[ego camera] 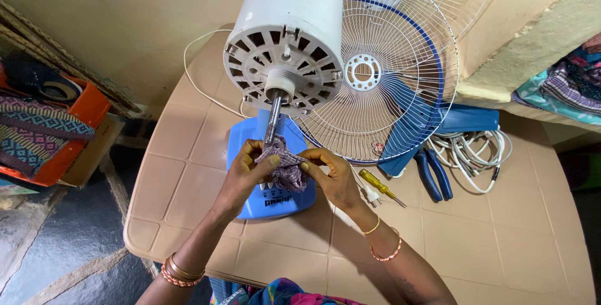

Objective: The person wipes the base and motor housing of a disassembled table fan using a small cloth. They rotate the fan motor to access different sides and continue wiping the exterior surfaces throughout the clip.

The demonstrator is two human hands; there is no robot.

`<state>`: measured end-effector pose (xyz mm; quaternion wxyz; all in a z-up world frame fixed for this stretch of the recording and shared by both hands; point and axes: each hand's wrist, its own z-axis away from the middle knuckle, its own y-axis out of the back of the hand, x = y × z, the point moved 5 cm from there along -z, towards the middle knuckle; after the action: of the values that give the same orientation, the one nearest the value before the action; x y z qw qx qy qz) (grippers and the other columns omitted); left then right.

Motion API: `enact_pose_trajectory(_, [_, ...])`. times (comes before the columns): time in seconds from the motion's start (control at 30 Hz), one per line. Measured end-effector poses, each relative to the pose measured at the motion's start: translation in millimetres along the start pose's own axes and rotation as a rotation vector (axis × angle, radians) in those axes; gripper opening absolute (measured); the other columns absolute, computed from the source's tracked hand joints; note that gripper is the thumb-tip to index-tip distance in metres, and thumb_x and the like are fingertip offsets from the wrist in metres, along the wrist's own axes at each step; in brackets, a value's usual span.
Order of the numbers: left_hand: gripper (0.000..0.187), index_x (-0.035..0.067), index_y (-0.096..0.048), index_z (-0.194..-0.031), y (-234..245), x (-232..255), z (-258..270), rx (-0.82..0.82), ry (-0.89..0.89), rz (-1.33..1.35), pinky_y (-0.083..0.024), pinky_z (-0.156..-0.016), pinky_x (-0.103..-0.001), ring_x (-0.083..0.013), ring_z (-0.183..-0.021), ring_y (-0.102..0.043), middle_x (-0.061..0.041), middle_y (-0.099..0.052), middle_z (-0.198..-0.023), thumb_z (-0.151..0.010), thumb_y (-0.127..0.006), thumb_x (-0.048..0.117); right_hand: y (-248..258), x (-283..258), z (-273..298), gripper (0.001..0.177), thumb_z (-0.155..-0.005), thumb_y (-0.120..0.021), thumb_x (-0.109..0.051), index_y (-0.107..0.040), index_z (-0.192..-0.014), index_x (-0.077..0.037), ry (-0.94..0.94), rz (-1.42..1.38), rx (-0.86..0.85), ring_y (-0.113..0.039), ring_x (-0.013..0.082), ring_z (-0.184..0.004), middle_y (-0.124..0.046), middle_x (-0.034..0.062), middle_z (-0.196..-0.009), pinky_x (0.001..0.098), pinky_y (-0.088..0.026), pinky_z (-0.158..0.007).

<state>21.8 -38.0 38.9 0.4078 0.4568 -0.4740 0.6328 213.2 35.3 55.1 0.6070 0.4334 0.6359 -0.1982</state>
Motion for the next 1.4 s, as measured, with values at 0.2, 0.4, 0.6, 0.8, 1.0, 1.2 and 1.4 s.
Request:
enact_pose_trajectory(0.2, [0.053, 0.007, -0.043, -0.127, -18.5, 4.8, 6.0, -0.056, -0.237, -0.179, -0.055, -0.086, -0.028, -0.0115, -0.100, -0.064, -0.006, -0.065, -0.110, -0.084, -0.073, -0.002, 8.5, 27.1, -4.0, 0.015, -0.106, -0.066, -0.015, -0.065, -0.113, -0.002, -0.020, -0.460, 0.027, -0.054, 0.0088, -0.088, -0.064, 0.0011, -0.097, 0.0279, -0.047, -0.082])
enact_pose_trajectory(0.4, [0.058, 0.005, -0.045, -0.137, -16.9, 7.3, 9.1, -0.096, -0.225, -0.120, -0.051, -0.091, -0.029, -0.0131, -0.107, -0.063, -0.009, -0.065, -0.114, -0.082, -0.050, -0.011, -3.7, 48.8, -11.2, 0.022, -0.102, -0.063, -0.023, -0.060, -0.118, -0.009, -0.300, -0.771, 0.065, -0.061, 0.0107, -0.092, -0.066, -0.0012, -0.103, 0.0301, -0.052, -0.085])
enact_pose_trajectory(0.6, [0.033, 0.004, -0.056, -0.131, -11.1, 4.3, 9.0, -0.055, -0.051, 0.097, -0.050, -0.094, -0.030, -0.0123, -0.106, -0.060, -0.006, -0.066, -0.114, -0.098, -0.061, 0.001, -11.2, 26.1, -7.1, 0.036, -0.092, -0.068, -0.017, -0.061, -0.127, -0.013, -0.275, -0.582, -0.087, -0.063, 0.0064, -0.102, -0.070, -0.0043, -0.114, 0.0244, -0.051, -0.094])
enact_pose_trajectory(0.8, [0.020, 0.003, -0.067, -0.103, -1.0, 19.6, 1.0, -0.016, -0.335, -0.201, -0.056, -0.085, -0.032, -0.0121, -0.097, -0.067, -0.003, -0.071, -0.113, -0.092, -0.054, -0.008, 0.1, -13.0, -18.0, 0.019, -0.089, -0.068, 0.002, -0.073, -0.107, -0.006, 0.326, -0.078, -0.006, -0.067, 0.0136, -0.106, -0.066, 0.0044, -0.116, 0.0273, -0.056, -0.094])
enact_pose_trajectory(1.0, [0.020, 0.003, -0.072, -0.102, 19.5, 29.4, 10.6, 0.116, -0.347, -0.588, -0.057, -0.082, -0.030, -0.0146, -0.091, -0.074, -0.008, -0.077, -0.099, -0.090, -0.058, -0.003, -16.4, -0.3, -28.8, 0.032, -0.080, -0.059, 0.012, -0.072, -0.105, -0.004, 0.309, 0.282, -0.077, -0.067, 0.0221, -0.101, -0.064, 0.0081, -0.111, 0.0309, -0.054, -0.087])
enact_pose_trajectory(1.2, [0.029, 0.012, -0.072, -0.116, 10.3, 31.2, 26.9, 0.064, -0.489, -0.801, -0.055, -0.083, -0.041, -0.0297, -0.097, -0.069, -0.014, -0.067, -0.111, -0.094, -0.056, 0.003, -17.3, 0.9, -22.2, 0.042, -0.081, -0.053, 0.011, -0.071, -0.114, -0.005, 0.228, 0.282, -0.062, -0.062, 0.0261, -0.121, -0.060, 0.0124, -0.136, 0.0324, -0.050, -0.098])
enact_pose_trajectory(1.4, [0.047, 0.016, -0.075, -0.116, 3.2, 21.4, 23.1, 0.046, -0.668, -1.061, -0.053, -0.088, -0.046, -0.0362, -0.103, -0.067, -0.012, -0.066, -0.113, -0.082, -0.051, -0.007, -10.9, -27.1, -0.1, 0.066, -0.079, -0.084, -0.017, -0.058, -0.138, -0.002, 0.410, 0.551, -0.294, -0.055, 0.0366, -0.124, -0.057, 0.0154, -0.138, 0.0464, -0.041, -0.103])
